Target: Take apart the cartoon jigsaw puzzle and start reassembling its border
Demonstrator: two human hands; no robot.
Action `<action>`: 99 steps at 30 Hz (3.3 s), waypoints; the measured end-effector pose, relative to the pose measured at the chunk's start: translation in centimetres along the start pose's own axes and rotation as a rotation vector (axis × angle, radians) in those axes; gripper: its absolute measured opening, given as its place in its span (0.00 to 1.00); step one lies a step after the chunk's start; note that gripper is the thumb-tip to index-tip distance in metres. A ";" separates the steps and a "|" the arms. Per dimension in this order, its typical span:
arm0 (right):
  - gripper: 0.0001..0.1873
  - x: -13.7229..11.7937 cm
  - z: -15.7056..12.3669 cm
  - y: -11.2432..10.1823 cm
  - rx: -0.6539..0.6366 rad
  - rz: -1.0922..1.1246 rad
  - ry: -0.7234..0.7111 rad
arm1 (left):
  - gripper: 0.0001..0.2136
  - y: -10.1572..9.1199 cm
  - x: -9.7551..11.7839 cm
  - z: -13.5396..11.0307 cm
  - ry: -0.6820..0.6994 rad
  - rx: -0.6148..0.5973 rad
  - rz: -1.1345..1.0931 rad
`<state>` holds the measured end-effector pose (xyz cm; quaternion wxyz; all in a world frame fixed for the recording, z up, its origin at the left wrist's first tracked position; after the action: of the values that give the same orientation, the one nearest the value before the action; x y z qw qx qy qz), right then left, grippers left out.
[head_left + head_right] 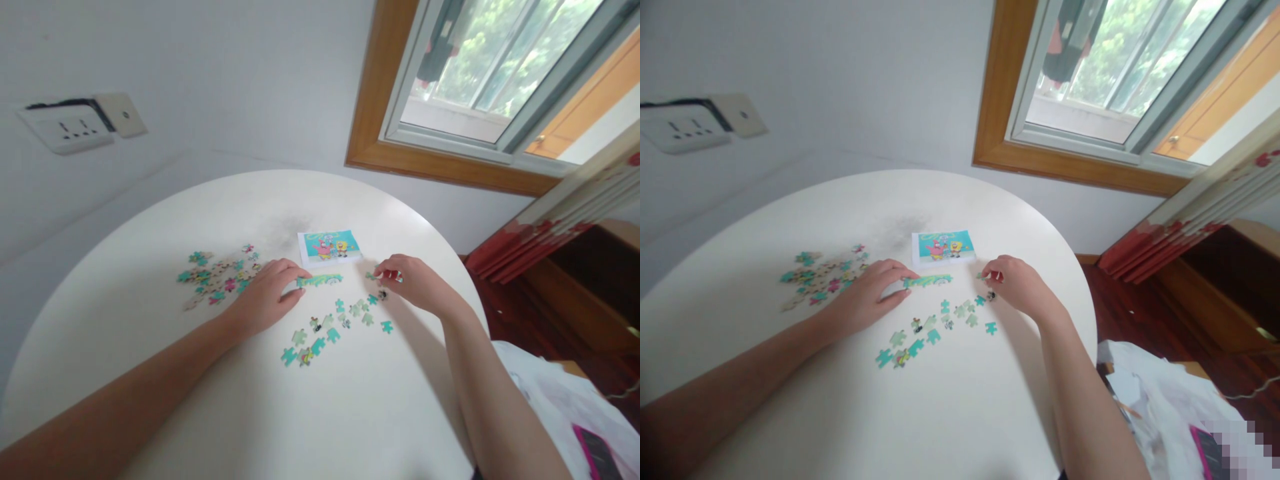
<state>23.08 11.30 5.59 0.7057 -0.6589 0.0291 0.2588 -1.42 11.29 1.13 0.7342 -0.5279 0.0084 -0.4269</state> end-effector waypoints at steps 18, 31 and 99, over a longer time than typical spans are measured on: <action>0.15 -6.4 -1.9 3.1 -0.376 0.251 -0.261 | 0.11 -0.1 0.2 0.1 0.007 0.003 0.005; 0.11 -6.6 -1.8 4.4 -0.377 0.200 -0.268 | 0.11 0.0 0.0 0.1 0.008 0.010 0.006; 0.11 -2.6 1.1 3.3 -0.017 -0.194 0.022 | 0.11 0.0 0.1 0.1 0.021 0.013 0.007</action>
<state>19.14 11.43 3.66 0.7214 -0.6675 -0.0295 0.1824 -1.32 11.27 1.19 0.7387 -0.5188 0.0152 -0.4301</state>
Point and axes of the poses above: each hand's wrist, its own z-axis towards the middle knuckle, its own y-axis out of the palm, x = y × z, the point moved 7 cm from there along z, towards the middle knuckle, and after that the axes turned 6 degrees about x, right-handed, at the moved point
